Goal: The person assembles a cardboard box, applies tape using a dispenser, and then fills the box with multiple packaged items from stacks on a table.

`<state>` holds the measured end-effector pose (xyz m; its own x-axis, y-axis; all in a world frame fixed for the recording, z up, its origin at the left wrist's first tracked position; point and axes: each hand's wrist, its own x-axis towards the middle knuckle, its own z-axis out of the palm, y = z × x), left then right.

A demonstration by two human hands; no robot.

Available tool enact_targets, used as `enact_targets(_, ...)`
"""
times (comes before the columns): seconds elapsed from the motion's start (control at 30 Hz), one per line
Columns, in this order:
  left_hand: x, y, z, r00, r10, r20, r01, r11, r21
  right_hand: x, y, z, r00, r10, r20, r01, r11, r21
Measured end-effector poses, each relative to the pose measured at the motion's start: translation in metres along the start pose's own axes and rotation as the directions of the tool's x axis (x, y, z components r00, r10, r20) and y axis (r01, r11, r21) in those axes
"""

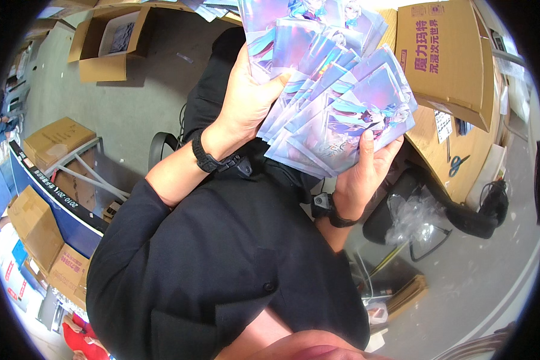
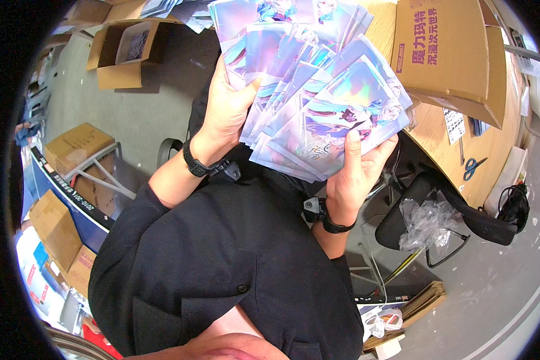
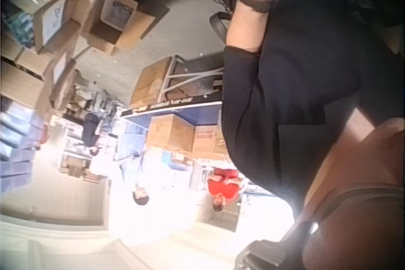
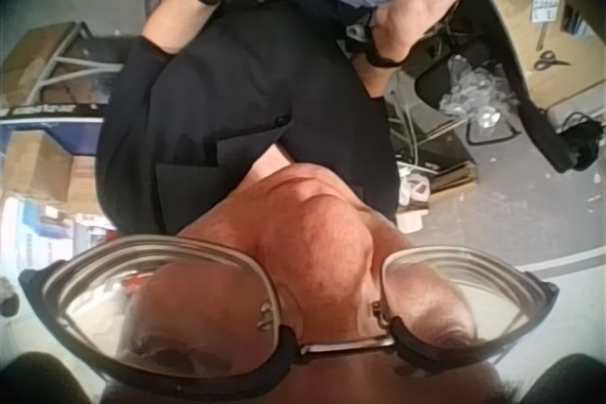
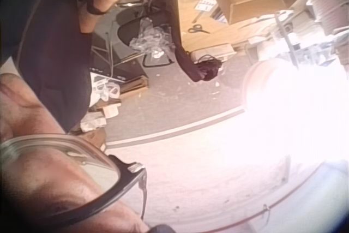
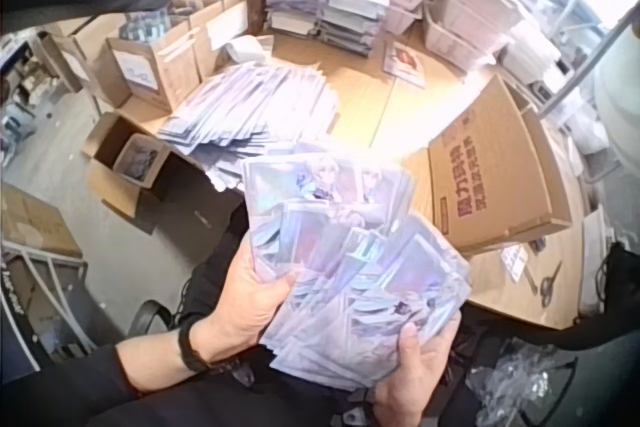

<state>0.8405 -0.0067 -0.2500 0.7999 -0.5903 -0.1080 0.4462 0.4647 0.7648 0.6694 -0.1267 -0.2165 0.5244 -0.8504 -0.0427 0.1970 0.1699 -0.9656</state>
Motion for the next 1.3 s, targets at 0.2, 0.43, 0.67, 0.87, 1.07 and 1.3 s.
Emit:
enact_targets(0.2, 0.004, 0.000, 0.002, 0.999, 0.027, -0.045, -0.033, 0.989, -0.145, 0.000, 0.003, 0.001, 1.000, -0.002, 0.011, 0.003, 1.000, -0.024)
enact_targets(0.43, 0.009, 0.006, -0.004, 0.995, 0.072, -0.069, -0.082, 0.983, -0.164, -0.002, 0.001, -0.003, 0.988, 0.043, -0.150, -0.048, 0.998, -0.033)
enact_targets(0.67, 0.003, 0.002, -0.003, 0.999, -0.031, 0.024, 0.032, 0.996, -0.085, 0.004, 0.008, 0.007, 0.995, 0.094, -0.036, -0.091, 0.992, 0.090)
enact_targets(0.87, 0.002, 0.019, -0.029, 0.929, -0.310, 0.201, 0.326, 0.944, -0.049, 0.007, 0.009, -0.005, 0.989, 0.131, 0.070, -0.144, 0.965, 0.221)
enact_targets(1.07, -0.005, 0.020, -0.025, 0.952, -0.279, 0.123, 0.278, 0.960, 0.023, -0.003, 0.017, -0.020, 0.955, 0.246, 0.164, -0.273, 0.948, 0.163)
enact_targets(1.3, -0.010, 0.013, -0.013, 0.991, -0.126, 0.055, 0.115, 0.980, 0.162, -0.004, 0.020, -0.015, 0.965, 0.242, 0.103, -0.251, 0.964, 0.086)
